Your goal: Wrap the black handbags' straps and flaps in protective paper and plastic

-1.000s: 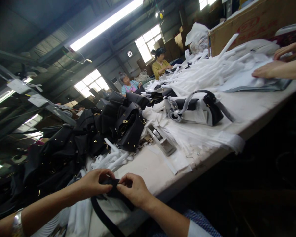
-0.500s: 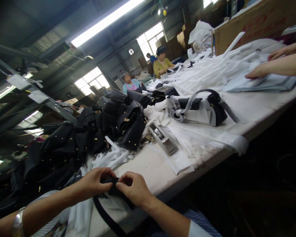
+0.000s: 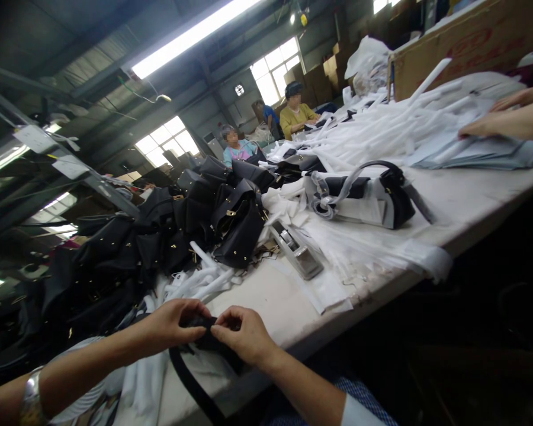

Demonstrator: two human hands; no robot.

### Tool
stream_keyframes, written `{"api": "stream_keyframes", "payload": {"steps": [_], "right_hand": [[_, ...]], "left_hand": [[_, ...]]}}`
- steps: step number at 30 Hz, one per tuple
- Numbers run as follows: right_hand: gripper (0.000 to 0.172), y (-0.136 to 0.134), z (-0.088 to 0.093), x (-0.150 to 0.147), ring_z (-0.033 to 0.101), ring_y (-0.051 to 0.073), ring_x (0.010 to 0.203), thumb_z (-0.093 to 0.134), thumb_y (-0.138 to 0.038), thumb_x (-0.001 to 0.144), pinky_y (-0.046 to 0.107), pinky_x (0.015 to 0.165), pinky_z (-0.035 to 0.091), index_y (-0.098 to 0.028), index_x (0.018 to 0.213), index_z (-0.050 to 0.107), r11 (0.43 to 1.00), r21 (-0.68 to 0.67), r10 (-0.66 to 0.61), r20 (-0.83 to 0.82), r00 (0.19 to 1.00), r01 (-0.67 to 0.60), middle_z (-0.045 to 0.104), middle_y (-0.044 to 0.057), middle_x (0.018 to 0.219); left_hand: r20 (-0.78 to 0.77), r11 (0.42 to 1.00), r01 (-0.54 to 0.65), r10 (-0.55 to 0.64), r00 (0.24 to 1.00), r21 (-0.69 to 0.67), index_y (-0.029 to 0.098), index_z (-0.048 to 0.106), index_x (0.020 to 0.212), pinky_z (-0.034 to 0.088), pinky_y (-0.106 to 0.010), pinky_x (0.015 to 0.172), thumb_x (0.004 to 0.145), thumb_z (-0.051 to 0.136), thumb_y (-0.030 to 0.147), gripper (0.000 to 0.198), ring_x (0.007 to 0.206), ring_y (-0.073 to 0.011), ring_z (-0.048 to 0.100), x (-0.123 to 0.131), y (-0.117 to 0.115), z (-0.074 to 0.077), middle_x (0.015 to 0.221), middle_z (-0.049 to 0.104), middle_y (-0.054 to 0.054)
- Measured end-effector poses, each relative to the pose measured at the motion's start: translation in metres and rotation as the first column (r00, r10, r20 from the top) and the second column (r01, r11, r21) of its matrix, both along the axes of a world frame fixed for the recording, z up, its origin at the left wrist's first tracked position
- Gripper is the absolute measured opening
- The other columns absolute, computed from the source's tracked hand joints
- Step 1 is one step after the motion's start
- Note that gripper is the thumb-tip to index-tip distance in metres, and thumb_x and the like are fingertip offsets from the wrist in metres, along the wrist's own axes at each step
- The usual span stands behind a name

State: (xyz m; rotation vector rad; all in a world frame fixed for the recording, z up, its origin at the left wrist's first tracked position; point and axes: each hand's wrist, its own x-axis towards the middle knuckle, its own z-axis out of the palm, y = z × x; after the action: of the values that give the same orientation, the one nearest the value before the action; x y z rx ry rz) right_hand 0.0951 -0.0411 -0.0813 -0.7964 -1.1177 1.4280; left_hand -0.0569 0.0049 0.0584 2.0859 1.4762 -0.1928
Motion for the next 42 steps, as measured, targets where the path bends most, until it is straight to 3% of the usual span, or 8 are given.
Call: {"api": "stream_keyframes", "payload": {"steps": [9,18,30,38,40,42], "right_hand": [[0.013,0.0,0.003,0.001,0.055,0.011,0.064,0.069,-0.027,0.078,0.021,0.059,0.042,-0.015,0.082,0.069,1.0,0.013,0.01,-0.002,1.0,-0.01,0.064,-0.001,0.072],[0.012,0.002,0.008,-0.005,0.053,0.01,0.064,0.068,-0.021,0.077,0.02,0.059,0.041,-0.016,0.086,0.063,0.999,-0.015,0.033,-0.045,0.998,-0.034,0.059,-0.003,0.072],[0.015,0.013,0.009,-0.008,0.046,0.01,0.058,0.071,-0.023,0.072,0.021,0.054,0.035,-0.015,0.078,0.059,0.981,-0.116,0.159,0.0,0.987,-0.158,0.054,-0.004,0.064],[0.009,0.002,0.002,-0.01,0.058,0.015,0.074,0.069,-0.023,0.081,0.025,0.07,0.045,-0.018,0.086,0.062,0.99,0.102,-0.108,0.157,0.982,0.092,0.061,-0.002,0.077],[0.016,0.0,-0.001,-0.005,0.061,0.016,0.079,0.073,-0.021,0.078,0.027,0.074,0.047,-0.019,0.09,0.063,0.984,0.143,-0.131,0.207,0.97,0.103,0.064,-0.001,0.084],[0.033,-0.001,-0.004,-0.001,0.062,0.02,0.09,0.081,-0.021,0.072,0.03,0.081,0.049,-0.02,0.1,0.064,0.971,0.219,-0.162,0.282,0.946,0.101,0.067,0.002,0.098]], "left_hand": [[0.022,0.996,-0.066,0.065,0.998,0.065,0.017,0.07,0.093,0.043,-0.024,0.058,0.066,0.063,0.027,0.03,0.068,-0.0161,0.061,0.001,-0.006,-0.007,0.073,0.07,0.002],[0.086,0.987,-0.128,0.12,0.989,0.098,0.016,0.068,0.086,0.045,-0.029,0.065,0.061,0.06,0.02,0.026,0.074,-0.0194,0.062,0.003,-0.009,-0.013,0.078,0.071,-0.001],[0.249,0.994,-0.086,0.098,0.963,-0.06,0.015,0.064,0.091,0.044,-0.025,0.059,0.068,0.066,0.026,0.026,0.067,-0.0145,0.057,-0.022,-0.002,-0.023,0.075,0.065,0.0],[0.243,0.992,-0.124,0.114,0.963,0.029,0.015,0.063,0.085,0.043,-0.027,0.063,0.062,0.062,0.017,0.023,0.071,-0.0157,0.056,-0.011,0.001,-0.024,0.075,0.063,0.001],[0.257,0.992,-0.125,0.119,0.959,0.005,0.016,0.063,0.094,0.042,-0.026,0.059,0.064,0.062,0.02,0.03,0.067,-0.015,0.055,-0.011,0.001,-0.024,0.073,0.062,0.002],[0.278,0.992,-0.121,0.125,0.952,-0.032,0.016,0.06,0.104,0.041,-0.025,0.056,0.065,0.064,0.022,0.04,0.064,-0.0148,0.055,-0.012,0.0,-0.024,0.072,0.061,0.003]]}}
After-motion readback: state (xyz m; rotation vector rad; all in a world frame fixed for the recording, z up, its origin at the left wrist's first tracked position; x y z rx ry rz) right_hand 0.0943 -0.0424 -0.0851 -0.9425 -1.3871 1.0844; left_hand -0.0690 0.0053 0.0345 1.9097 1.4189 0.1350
